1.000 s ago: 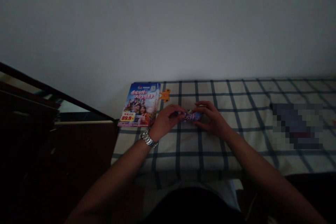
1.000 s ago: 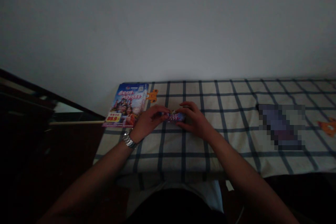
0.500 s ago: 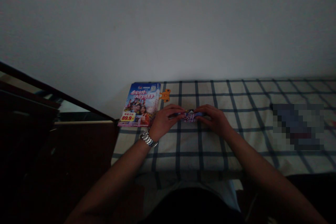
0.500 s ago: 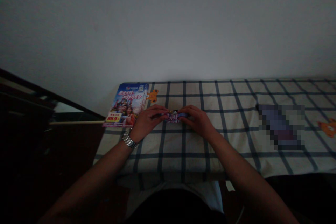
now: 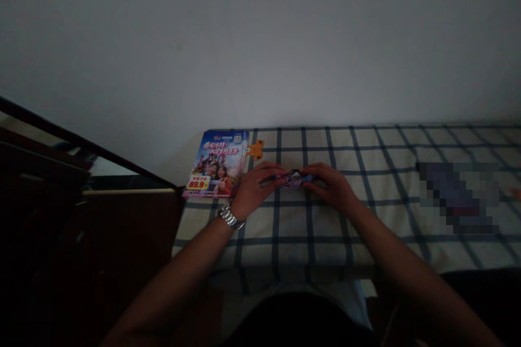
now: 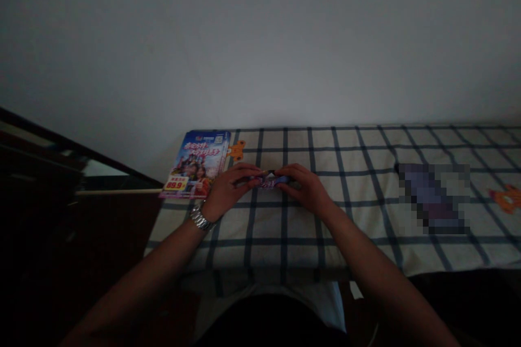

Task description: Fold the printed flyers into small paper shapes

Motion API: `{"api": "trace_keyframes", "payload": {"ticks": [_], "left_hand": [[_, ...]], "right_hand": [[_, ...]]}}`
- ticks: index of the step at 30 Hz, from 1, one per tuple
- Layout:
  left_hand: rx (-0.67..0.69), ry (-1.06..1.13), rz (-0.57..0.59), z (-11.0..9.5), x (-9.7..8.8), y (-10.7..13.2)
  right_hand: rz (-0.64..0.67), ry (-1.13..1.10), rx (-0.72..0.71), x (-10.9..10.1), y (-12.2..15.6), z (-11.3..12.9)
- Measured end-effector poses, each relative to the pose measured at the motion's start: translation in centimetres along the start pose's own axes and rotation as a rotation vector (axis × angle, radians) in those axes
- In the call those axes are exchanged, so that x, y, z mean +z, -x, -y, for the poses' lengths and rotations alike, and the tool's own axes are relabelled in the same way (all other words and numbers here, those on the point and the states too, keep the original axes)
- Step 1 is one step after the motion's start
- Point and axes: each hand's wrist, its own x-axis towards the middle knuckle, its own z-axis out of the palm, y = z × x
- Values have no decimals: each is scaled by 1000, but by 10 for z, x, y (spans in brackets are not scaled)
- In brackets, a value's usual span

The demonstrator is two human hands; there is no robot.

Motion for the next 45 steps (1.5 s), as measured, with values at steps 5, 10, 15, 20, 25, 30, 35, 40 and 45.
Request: {"api": "trace_keyframes", "payload": {"ticks": [5, 10, 15, 20, 25, 30, 35, 40, 45], "left_hand": [[-6, 22, -28, 3, 2, 1], [-6, -46, -49, 6, 2, 2], [-15, -176, -31, 6, 4, 1], [8, -173, 0, 8, 6, 1], [18, -180, 3, 9, 6, 0], [25, -182, 8, 9, 6, 0], [17, -188, 16, 10, 5, 1], [19, -192, 16, 10, 5, 1], [22, -198, 22, 11, 5, 1]], "right_hand": [[-34, -27, 20, -1, 1, 0], [-223, 108, 68, -11, -1, -2], [-437, 165, 210, -23, 1, -16], [-578, 242, 271, -41, 3, -26], [-684, 358, 311, -60, 6, -37], [-746, 491, 359, -74, 12, -50], [-791, 592, 400, -85, 18, -63], [-763, 666, 450, -94, 23, -71], [-749, 673, 481, -95, 25, -73]]}}
